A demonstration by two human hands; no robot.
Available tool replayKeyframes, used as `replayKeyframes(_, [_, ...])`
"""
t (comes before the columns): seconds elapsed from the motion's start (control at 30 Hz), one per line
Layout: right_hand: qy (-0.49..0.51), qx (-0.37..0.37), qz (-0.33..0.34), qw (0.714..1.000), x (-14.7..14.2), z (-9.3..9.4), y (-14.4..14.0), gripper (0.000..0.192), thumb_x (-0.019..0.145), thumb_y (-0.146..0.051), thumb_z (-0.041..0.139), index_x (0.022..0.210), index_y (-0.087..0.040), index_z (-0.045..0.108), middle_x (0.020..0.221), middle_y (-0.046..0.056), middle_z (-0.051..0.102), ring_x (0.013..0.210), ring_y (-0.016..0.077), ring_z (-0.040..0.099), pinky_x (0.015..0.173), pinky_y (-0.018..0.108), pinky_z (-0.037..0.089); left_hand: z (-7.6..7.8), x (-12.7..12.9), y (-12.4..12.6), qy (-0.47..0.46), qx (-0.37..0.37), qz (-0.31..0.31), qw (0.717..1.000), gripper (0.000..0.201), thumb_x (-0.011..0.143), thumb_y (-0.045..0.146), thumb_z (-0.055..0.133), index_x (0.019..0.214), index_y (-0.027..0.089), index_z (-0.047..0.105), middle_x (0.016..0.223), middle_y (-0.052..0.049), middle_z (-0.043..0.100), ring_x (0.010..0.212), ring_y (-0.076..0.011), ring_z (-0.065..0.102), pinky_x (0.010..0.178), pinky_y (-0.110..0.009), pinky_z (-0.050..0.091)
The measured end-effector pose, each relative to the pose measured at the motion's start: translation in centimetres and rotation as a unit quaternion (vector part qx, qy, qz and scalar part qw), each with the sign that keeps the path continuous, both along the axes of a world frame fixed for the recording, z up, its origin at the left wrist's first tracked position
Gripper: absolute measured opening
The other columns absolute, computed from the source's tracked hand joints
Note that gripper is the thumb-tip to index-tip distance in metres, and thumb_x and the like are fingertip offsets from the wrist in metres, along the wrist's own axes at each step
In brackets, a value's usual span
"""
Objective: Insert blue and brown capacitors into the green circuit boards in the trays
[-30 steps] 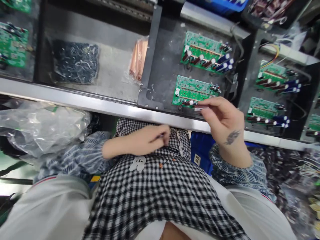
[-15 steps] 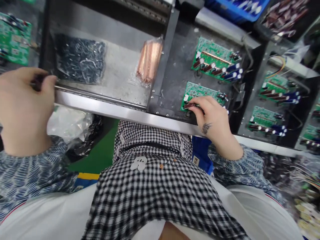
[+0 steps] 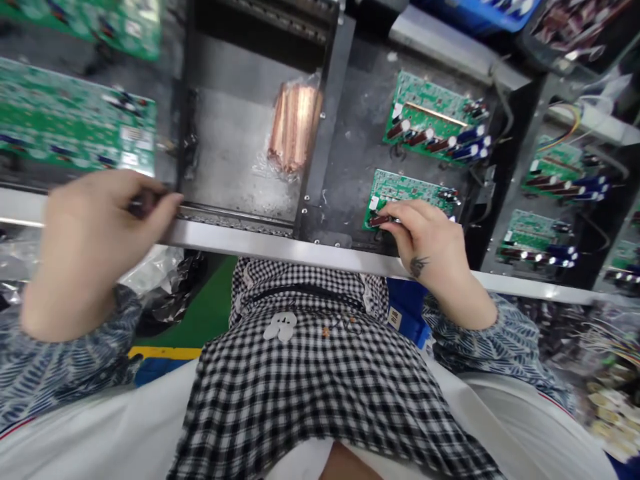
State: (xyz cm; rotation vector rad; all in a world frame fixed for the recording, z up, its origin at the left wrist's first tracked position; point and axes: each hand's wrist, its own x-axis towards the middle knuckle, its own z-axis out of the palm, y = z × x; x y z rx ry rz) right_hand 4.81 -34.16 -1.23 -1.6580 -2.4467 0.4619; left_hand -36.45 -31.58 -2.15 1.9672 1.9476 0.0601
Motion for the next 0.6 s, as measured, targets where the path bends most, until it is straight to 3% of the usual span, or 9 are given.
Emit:
replayKeyframes(0.07, [-0.004, 0.010, 0.006, 1.000, -0.1, 0.0, 0.1, 0.017, 0.102, -0.029, 0.053, 0.108, -0.027, 0.069, 0.109, 0.008, 0.074, 0.100, 0.0267, 0.069, 0.085, 0.043, 0.055, 0.7, 3.8, 0.2, 0.014, 0.010, -0.061, 0.998, 0.026, 0.093, 0.037, 0.061, 0.108, 0.017, 0.069, 0.093, -0.005, 0.070, 0.092, -0.0238, 0.065, 0.080, -0.029, 0.047])
replayKeyframes(0.17, [-0.021, 0.039, 0.038, 0.998, -0.4, -0.3, -0.2, 0.017, 0.102, -0.028, 0.053, 0.108, -0.025, 0.070, 0.110, 0.008, 0.074, 0.101, 0.0261, 0.069, 0.087, 0.043, 0.054, 0.9, 7.7, 0.1, -0.027, -0.014, -0.138, 0.990, 0.035, 0.096, 0.036, 0.057, 0.121, 0.011, 0.066, 0.102, -0.011, 0.072, 0.096, -0.0273, 0.068, 0.080, -0.031, 0.050])
replayKeyframes(0.27, [-0.030, 0.072, 0.060, 0.995, -0.7, -0.4, -0.8, 0.015, 0.101, -0.028, 0.057, 0.106, -0.024, 0.070, 0.105, 0.009, 0.074, 0.099, 0.0268, 0.069, 0.085, 0.044, 0.054, 1.0, 9.4, -0.2, -0.072, -0.058, -0.173, 0.981, 0.046, 0.100, 0.042, 0.050, 0.128, 0.009, 0.064, 0.112, -0.017, 0.071, 0.102, -0.0319, 0.069, 0.086, -0.037, 0.053])
replayKeyframes(0.37, [-0.025, 0.060, 0.077, 0.995, -0.6, 0.7, -0.3, 0.025, 0.100, -0.034, 0.059, 0.121, -0.024, 0.066, 0.112, 0.011, 0.072, 0.105, 0.0297, 0.067, 0.087, 0.048, 0.055, 1.2, 10.1, -0.1, -0.094, -0.103, -0.204, 0.969, 0.059, 0.101, 0.050, 0.044, 0.140, 0.007, 0.058, 0.124, -0.018, 0.069, 0.108, -0.0338, 0.069, 0.091, -0.041, 0.054])
replayKeyframes(0.47, [-0.015, 0.063, 0.096, 0.993, -0.5, 2.0, 3.2, 0.047, 0.099, -0.044, 0.058, 0.139, -0.019, 0.056, 0.129, 0.018, 0.065, 0.117, 0.0326, 0.062, 0.097, 0.052, 0.054, 1.4, 10.3, 0.2, -0.104, -0.127, -0.210, 0.964, 0.067, 0.098, 0.054, 0.045, 0.146, 0.008, 0.054, 0.124, -0.017, 0.070, 0.106, -0.0334, 0.069, 0.091, -0.041, 0.054])
replayKeyframes(0.53, [-0.019, 0.078, 0.093, 0.992, -1.1, 2.1, 6.9, 0.044, 0.102, -0.040, 0.054, 0.135, -0.011, 0.057, 0.129, 0.020, 0.064, 0.119, 0.0310, 0.061, 0.103, 0.050, 0.051, 1.4, 10.4, 0.4, -0.121, -0.141, -0.195, 0.963, 0.067, 0.096, 0.056, 0.046, 0.144, 0.010, 0.057, 0.117, -0.015, 0.072, 0.100, -0.0314, 0.070, 0.090, -0.039, 0.054])
replayKeyframes(0.6, [-0.011, 0.044, 0.090, 0.995, -2.3, 1.5, 10.6, 0.040, 0.102, -0.031, 0.053, 0.135, -0.009, 0.054, 0.128, 0.018, 0.063, 0.116, 0.0246, 0.062, 0.103, 0.041, 0.052, 1.5, 10.5, 0.3, -0.147, -0.152, -0.173, 0.962, 0.067, 0.094, 0.059, 0.047, 0.139, 0.012, 0.062, 0.105, -0.012, 0.074, 0.090, -0.0286, 0.070, 0.084, -0.035, 0.054])
